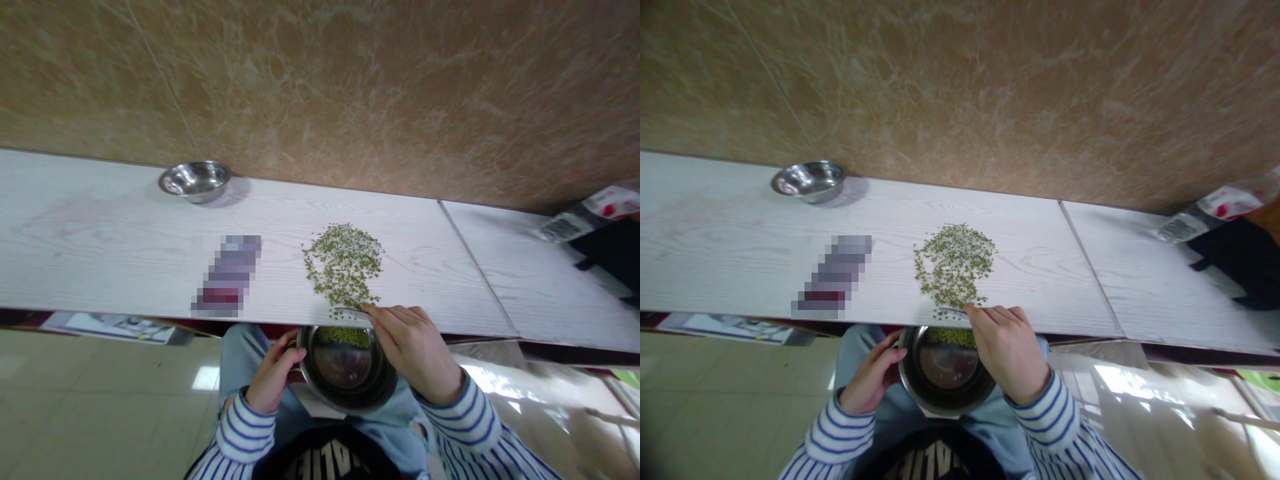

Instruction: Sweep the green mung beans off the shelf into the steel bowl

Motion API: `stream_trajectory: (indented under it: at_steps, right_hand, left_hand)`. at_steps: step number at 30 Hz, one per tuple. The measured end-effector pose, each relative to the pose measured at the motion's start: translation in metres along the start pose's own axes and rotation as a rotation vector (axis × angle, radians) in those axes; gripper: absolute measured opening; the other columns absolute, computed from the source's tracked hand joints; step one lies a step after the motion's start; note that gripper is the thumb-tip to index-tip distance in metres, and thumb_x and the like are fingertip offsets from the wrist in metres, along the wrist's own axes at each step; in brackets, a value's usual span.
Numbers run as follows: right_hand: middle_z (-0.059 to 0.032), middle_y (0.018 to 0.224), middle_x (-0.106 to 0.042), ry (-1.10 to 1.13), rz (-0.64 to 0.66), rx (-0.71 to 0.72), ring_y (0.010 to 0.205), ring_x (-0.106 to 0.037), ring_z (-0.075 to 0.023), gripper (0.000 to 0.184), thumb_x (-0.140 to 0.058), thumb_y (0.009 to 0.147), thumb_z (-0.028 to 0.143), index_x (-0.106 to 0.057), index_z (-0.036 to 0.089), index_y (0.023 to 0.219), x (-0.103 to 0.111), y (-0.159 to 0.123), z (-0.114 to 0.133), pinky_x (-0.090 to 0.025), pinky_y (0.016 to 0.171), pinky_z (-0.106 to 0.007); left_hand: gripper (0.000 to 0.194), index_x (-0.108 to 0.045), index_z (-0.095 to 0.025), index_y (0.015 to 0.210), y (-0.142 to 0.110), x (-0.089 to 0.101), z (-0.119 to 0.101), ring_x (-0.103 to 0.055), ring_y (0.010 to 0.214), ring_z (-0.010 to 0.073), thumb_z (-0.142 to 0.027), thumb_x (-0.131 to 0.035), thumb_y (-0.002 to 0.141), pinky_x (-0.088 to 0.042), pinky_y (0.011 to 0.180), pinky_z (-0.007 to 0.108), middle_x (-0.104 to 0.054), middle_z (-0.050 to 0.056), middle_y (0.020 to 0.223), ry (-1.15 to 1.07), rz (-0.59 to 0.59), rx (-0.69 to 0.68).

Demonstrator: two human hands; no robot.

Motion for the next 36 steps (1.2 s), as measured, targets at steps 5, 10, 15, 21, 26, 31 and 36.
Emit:
stream_trajectory:
  at_steps: [5,10,15,21,26,31,36]
  right_hand:
    - [-0.0049,0.095,-0.075,0.005,-0.004,0.008,0.087,-0.068,-0.0166,0.028,-0.042,0.101,0.02,-0.064,0.021,0.118,-0.001,0.003,0.001,-0.043,0.078,-0.033]
    - [-0.0035,0.095,-0.075,-0.014,0.002,0.042,0.085,-0.068,-0.0161,0.027,-0.044,0.1,0.018,-0.065,0.021,0.117,-0.002,0.009,0.006,-0.043,0.076,-0.033]
    - [-0.0032,0.094,-0.075,-0.018,0.012,0.074,0.084,-0.067,-0.0154,0.027,-0.045,0.099,0.018,-0.065,0.022,0.118,-0.003,0.01,0.01,-0.042,0.074,-0.033]
    - [-0.0021,0.094,-0.075,0.006,0.024,0.094,0.085,-0.067,-0.0152,0.026,-0.045,0.099,0.016,-0.065,0.023,0.114,0.0,0.006,0.013,-0.04,0.074,-0.032]
    - [-0.0004,0.092,-0.075,0.021,0.035,0.1,0.084,-0.066,-0.0149,0.025,-0.046,0.099,0.017,-0.065,0.024,0.113,0.001,0.003,0.016,-0.04,0.074,-0.033]
    - [-0.0007,0.095,-0.075,0.036,0.044,0.114,0.086,-0.067,-0.0139,0.025,-0.047,0.098,0.016,-0.066,0.024,0.113,0.001,-0.002,0.019,-0.041,0.074,-0.032]
    - [-0.0011,0.094,-0.075,0.032,0.01,0.067,0.085,-0.068,-0.0146,0.026,-0.042,0.101,0.02,-0.065,0.023,0.115,0.003,-0.01,0.01,-0.042,0.075,-0.032]
  left_hand:
    - [0.046,-0.069,-0.017,0.103,0.001,0.003,0.003,-0.063,0.061,0.0175,-0.028,-0.076,0.059,-0.051,0.052,0.028,-0.072,0.002,0.076,0.007,0.005,-0.004]
    - [0.045,-0.07,-0.018,0.102,0.002,0.006,0.004,-0.064,0.064,0.0184,-0.03,-0.076,0.059,-0.049,0.052,0.028,-0.071,0.002,0.075,0.006,-0.011,-0.019]
    - [0.045,-0.071,-0.019,0.102,0.001,0.007,0.004,-0.063,0.065,0.0181,-0.03,-0.075,0.059,-0.048,0.053,0.027,-0.071,0.003,0.079,0.001,-0.012,-0.023]
    - [0.045,-0.071,-0.019,0.101,0.0,0.01,0.005,-0.061,0.063,0.0164,-0.029,-0.076,0.057,-0.047,0.053,0.026,-0.071,0.001,0.078,-0.004,-0.032,-0.021]
    - [0.043,-0.072,-0.019,0.102,-0.008,0.008,0.0,-0.063,0.063,0.017,-0.029,-0.074,0.059,-0.047,0.054,0.027,-0.073,0.002,0.08,0.013,-0.031,-0.029]
    - [0.04,-0.072,-0.019,0.1,-0.015,0.007,-0.002,-0.064,0.062,0.0171,-0.027,-0.074,0.061,-0.047,0.055,0.026,-0.071,0.001,0.073,0.005,-0.034,-0.039]
    - [0.041,-0.073,-0.02,0.101,-0.016,0.008,-0.001,-0.064,0.064,0.0168,-0.027,-0.075,0.06,-0.048,0.055,0.026,-0.073,0.002,0.078,0.001,-0.052,-0.042]
Point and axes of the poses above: each hand's wrist, its own y-axis towards the middle knuckle, its own x-axis out of the back of the hand, z = x × y, the point moved 3 cm from there along y, towards the middle knuckle
